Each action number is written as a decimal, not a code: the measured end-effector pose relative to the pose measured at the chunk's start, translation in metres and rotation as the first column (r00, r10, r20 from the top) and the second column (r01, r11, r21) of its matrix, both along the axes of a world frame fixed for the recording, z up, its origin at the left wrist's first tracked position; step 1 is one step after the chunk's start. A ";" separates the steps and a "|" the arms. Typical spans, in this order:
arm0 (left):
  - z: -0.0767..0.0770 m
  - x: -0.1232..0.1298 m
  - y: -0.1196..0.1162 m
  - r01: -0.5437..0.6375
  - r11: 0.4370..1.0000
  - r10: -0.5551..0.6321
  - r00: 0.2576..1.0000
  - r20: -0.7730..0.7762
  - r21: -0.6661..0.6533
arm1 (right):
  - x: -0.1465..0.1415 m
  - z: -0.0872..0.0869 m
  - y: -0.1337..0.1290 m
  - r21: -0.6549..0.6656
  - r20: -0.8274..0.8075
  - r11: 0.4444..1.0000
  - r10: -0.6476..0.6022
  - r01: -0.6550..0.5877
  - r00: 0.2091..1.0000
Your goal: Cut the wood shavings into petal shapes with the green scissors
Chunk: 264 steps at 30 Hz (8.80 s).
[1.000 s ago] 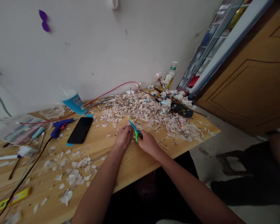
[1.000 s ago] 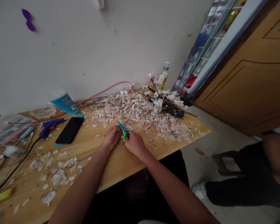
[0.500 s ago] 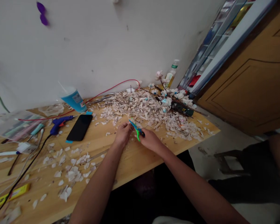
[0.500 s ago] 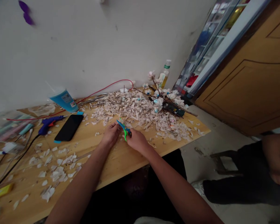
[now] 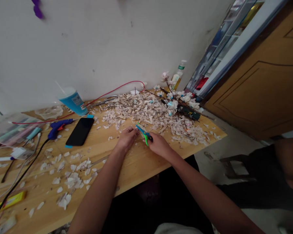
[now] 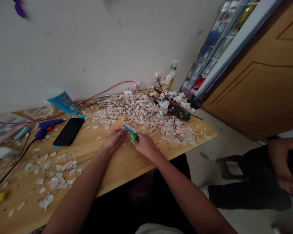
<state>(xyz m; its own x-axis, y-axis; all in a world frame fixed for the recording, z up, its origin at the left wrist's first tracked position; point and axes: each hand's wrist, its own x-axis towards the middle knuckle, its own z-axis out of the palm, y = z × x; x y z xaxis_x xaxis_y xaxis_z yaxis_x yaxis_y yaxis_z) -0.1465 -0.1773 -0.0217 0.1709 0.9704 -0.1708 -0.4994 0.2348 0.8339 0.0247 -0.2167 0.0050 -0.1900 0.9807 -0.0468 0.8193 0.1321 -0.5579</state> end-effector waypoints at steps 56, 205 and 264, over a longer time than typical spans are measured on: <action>-0.002 0.010 -0.003 0.021 0.996 -0.005 0.981 -0.193 0.084 | 0.027 0.001 -0.010 0.052 0.126 0.998 0.017 -0.023 0.992; 0.028 0.041 -0.190 -0.162 0.978 0.102 0.920 -0.378 -0.129 | 0.054 0.012 -0.159 -0.225 0.134 0.951 0.246 -0.212 0.960; 0.047 0.023 -0.218 -0.138 0.989 0.088 0.815 -0.573 -0.045 | 0.051 0.009 -0.176 -0.317 -0.003 0.905 0.299 -0.285 0.954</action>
<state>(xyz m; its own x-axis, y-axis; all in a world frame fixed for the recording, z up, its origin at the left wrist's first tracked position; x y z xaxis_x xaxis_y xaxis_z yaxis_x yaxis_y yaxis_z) -0.1232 -0.3950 0.0252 -0.0908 0.9554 -0.2811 0.0306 0.2848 0.9581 0.0757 -0.3922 0.0137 -0.4563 0.8159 -0.3550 0.7954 0.1952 -0.5738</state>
